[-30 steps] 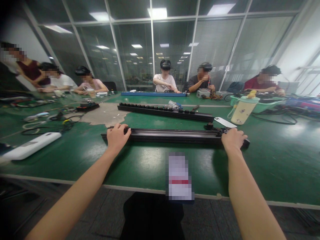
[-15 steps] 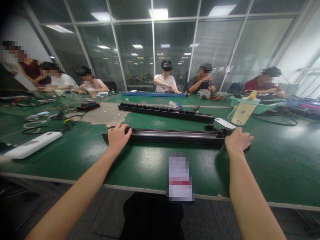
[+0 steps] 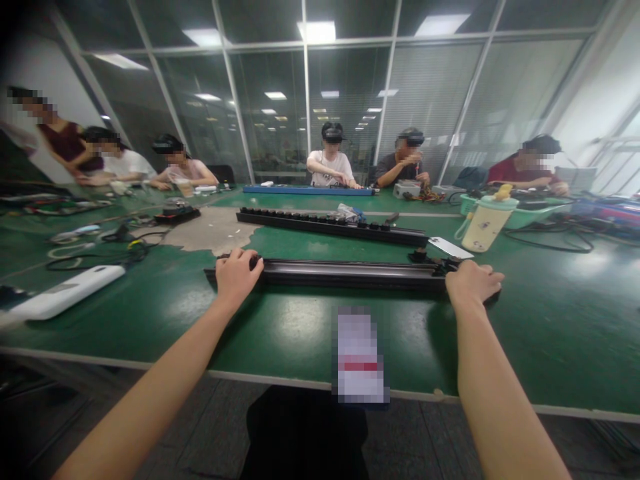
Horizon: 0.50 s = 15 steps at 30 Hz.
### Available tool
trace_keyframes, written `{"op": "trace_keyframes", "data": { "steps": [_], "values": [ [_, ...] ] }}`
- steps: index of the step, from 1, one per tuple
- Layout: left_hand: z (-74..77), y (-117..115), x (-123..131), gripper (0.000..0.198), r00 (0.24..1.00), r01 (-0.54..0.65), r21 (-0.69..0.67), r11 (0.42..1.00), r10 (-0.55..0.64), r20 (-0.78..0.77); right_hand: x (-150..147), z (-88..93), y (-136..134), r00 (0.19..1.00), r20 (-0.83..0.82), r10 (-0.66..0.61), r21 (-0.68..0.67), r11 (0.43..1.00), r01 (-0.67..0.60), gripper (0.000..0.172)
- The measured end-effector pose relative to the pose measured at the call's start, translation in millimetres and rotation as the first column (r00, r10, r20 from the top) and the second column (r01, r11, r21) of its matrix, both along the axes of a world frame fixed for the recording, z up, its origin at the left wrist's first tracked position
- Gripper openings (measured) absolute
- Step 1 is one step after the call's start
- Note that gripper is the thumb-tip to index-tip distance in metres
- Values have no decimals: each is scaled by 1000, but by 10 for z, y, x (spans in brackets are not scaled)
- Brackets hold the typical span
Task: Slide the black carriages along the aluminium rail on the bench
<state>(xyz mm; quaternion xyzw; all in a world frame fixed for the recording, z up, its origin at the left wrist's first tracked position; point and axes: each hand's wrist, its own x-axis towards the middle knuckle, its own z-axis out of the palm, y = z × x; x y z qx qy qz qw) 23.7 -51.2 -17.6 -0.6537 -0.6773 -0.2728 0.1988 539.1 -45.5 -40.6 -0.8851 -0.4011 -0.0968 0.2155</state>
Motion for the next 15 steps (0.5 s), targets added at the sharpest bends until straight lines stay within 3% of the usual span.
{"op": "trace_keyframes", "data": {
  "steps": [2,5,9,15],
  "values": [
    [-2,1,-2,33,1000,0,0,1000,0,-5,-34,30,-6,998,-40,-48,17,999,49,47],
    [-5,4,-3,33,1000,-1,-2,1000,1,-2,-105,77,-5,1000,-21,-9,39,999,10,52],
    [-6,9,-1,33,1000,-3,0,1000,3,1,-202,95,13,986,110,122,53,990,-128,52],
    [-1,13,0,33,1000,-2,-10,1000,2,-1,-393,54,65,912,253,323,123,924,-361,48]
  ]
}}
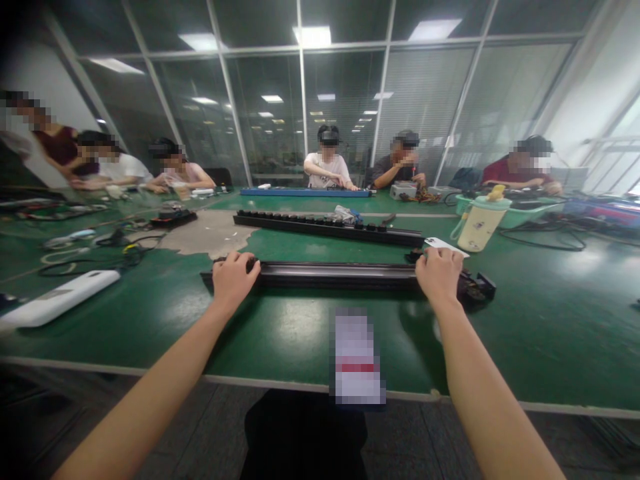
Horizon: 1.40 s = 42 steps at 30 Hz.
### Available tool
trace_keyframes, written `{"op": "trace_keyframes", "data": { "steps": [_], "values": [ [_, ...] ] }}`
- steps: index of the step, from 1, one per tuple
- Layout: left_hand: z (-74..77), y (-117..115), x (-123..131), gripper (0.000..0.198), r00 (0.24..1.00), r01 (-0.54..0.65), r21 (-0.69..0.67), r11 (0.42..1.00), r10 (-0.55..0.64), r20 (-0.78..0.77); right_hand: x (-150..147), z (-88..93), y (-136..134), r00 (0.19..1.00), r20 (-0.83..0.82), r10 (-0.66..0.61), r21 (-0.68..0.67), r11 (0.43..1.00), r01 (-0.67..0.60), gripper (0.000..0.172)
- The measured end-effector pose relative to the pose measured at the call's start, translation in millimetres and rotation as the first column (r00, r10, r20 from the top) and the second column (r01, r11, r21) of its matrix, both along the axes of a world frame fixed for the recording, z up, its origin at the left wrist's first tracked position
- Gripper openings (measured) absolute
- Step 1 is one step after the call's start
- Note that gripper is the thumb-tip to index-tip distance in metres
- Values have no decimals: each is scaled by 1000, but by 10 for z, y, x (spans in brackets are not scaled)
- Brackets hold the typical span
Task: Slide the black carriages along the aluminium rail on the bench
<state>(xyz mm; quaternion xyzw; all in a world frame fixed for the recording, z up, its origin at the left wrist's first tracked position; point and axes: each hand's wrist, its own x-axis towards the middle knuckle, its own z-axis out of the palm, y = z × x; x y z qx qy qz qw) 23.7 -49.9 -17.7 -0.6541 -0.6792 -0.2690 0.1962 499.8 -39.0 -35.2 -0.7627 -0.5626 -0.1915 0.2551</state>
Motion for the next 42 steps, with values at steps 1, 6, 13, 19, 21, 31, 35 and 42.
{"op": "trace_keyframes", "data": {
  "steps": [1,6,13,19,21,31,35,42],
  "values": [
    [1,0,0,33,1000,-1,-1,1000,1,-2,-44,-10,11,999,7,53,15,998,-53,47],
    [24,-22,1,34,1000,7,1,1000,-7,-11,-327,-56,48,939,-25,344,78,937,-341,36],
    [58,-58,-15,38,999,19,3,1000,-19,-32,-821,-21,51,714,-56,698,95,716,-692,27],
    [56,-63,-41,40,999,19,-27,999,-20,-43,-1239,148,104,559,-159,814,-5,566,-824,26],
    [52,-66,-51,38,998,-2,-32,1000,0,-61,-1410,214,129,524,-190,830,-40,527,-849,27],
    [-28,-8,-115,34,984,-10,53,999,20,-178,-2421,460,210,382,-242,892,-244,325,-914,35],
    [-61,24,-166,29,987,27,97,995,-11,-163,-2727,498,209,368,-217,904,-291,300,-908,41],
    [-115,-29,-194,22,995,24,191,981,-4,-104,-3094,336,233,347,-220,912,-296,277,-914,47]
  ]
}}
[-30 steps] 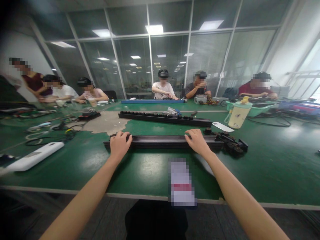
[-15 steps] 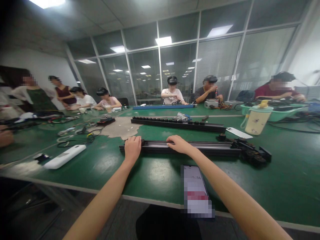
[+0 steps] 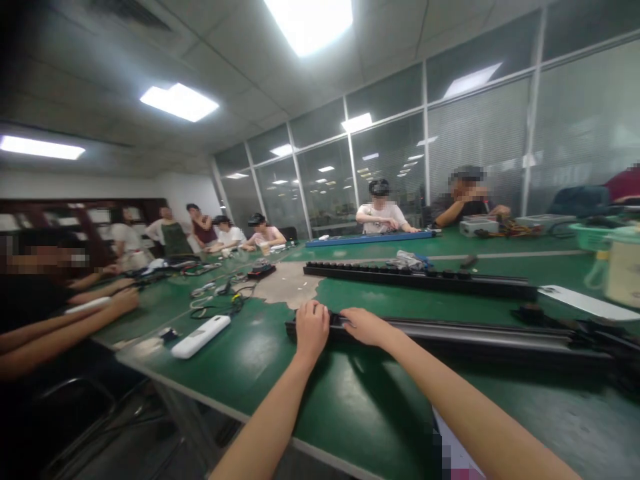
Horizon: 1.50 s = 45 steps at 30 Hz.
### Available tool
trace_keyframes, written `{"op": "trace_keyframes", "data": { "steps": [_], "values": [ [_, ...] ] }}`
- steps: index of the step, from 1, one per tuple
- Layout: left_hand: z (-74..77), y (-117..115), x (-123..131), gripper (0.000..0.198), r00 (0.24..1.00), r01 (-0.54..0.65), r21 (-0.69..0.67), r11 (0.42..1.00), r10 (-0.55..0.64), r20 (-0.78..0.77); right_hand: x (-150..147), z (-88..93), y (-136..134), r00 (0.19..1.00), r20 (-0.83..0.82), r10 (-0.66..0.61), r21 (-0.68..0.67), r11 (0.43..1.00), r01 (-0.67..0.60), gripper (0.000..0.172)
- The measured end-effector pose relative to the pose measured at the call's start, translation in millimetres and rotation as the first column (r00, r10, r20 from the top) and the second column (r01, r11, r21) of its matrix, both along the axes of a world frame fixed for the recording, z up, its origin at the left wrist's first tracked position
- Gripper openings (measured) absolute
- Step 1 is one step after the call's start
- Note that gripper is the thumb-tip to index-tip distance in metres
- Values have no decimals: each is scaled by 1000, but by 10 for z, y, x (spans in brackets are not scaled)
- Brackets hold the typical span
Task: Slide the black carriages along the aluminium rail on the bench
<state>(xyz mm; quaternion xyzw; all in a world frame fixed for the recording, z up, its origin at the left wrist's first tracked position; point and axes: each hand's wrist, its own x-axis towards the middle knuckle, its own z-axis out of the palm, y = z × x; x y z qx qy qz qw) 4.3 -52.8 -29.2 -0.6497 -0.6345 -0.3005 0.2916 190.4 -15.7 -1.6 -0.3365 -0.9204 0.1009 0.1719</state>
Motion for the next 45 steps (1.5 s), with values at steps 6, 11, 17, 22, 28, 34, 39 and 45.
{"op": "trace_keyframes", "data": {
  "steps": [6,11,17,22,28,34,39,45],
  "values": [
    [-106,0,-8,14,999,-27,69,997,24,41,-288,-90,60,995,48,-91,35,995,90,56],
    [-226,35,-24,15,998,-34,103,994,28,54,-458,-103,83,983,159,-89,129,989,69,51],
    [-330,113,-66,15,996,-38,100,994,30,80,-574,-219,155,978,169,-123,196,977,89,48],
    [-343,107,-65,17,993,-36,104,994,24,118,-663,-243,127,972,127,-196,218,962,166,47],
    [-342,125,-98,20,991,-11,71,997,1,133,-768,-191,108,958,127,-256,181,956,232,49],
    [-136,7,-3,20,994,9,-18,1000,-7,110,-681,105,-99,943,190,-273,165,956,244,42],
    [-26,34,-5,27,996,21,-98,995,-12,89,-666,303,-167,925,250,-286,167,954,250,40],
    [-15,62,-9,27,996,26,-96,995,-17,90,-646,334,-117,908,292,-300,165,951,261,41]
  ]
}}
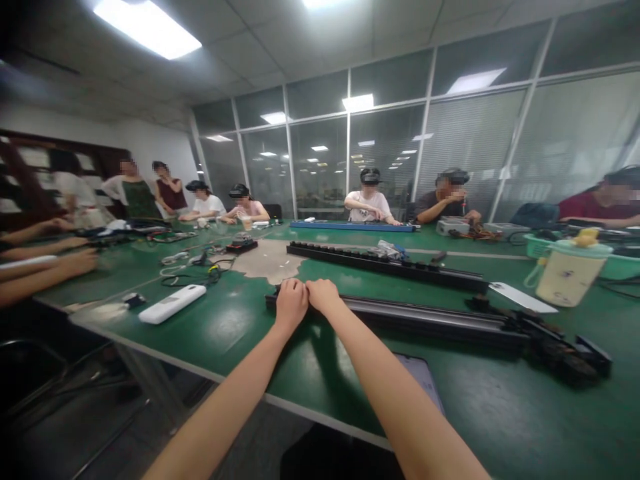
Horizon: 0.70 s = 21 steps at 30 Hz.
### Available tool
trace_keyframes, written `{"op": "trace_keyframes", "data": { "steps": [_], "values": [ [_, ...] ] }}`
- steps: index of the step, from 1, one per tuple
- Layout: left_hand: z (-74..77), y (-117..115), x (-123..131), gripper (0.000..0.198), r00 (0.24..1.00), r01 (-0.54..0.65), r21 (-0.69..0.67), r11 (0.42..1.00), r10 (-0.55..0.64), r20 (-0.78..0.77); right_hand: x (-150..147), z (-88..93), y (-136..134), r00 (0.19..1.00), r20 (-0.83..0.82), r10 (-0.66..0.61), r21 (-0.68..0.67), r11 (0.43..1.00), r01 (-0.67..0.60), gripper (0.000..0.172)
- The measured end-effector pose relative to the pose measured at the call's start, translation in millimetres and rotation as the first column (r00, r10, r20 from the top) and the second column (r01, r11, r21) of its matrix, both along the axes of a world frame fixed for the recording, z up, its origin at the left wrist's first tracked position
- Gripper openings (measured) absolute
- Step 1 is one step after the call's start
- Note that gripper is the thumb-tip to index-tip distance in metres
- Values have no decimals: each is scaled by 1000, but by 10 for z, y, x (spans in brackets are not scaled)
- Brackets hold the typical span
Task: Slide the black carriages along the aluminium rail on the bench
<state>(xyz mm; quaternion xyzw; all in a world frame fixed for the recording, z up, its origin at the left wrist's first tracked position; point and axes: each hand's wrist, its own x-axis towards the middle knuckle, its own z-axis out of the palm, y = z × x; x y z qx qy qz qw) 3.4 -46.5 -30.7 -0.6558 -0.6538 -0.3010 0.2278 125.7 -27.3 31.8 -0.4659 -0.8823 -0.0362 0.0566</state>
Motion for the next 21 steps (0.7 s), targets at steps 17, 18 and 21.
{"op": "trace_keyframes", "data": {
  "steps": [17,18,21],
  "values": [
    [-17,17,-204,25,985,-118,24,993,114,129,14,-17,94,998,51,39,10,999,-40,39],
    [-24,18,-213,23,985,-115,36,993,109,132,17,-15,102,998,52,45,11,999,-45,39],
    [-52,32,-243,20,984,-102,83,991,88,154,28,-12,109,997,47,57,14,998,-57,39]
  ]
}}
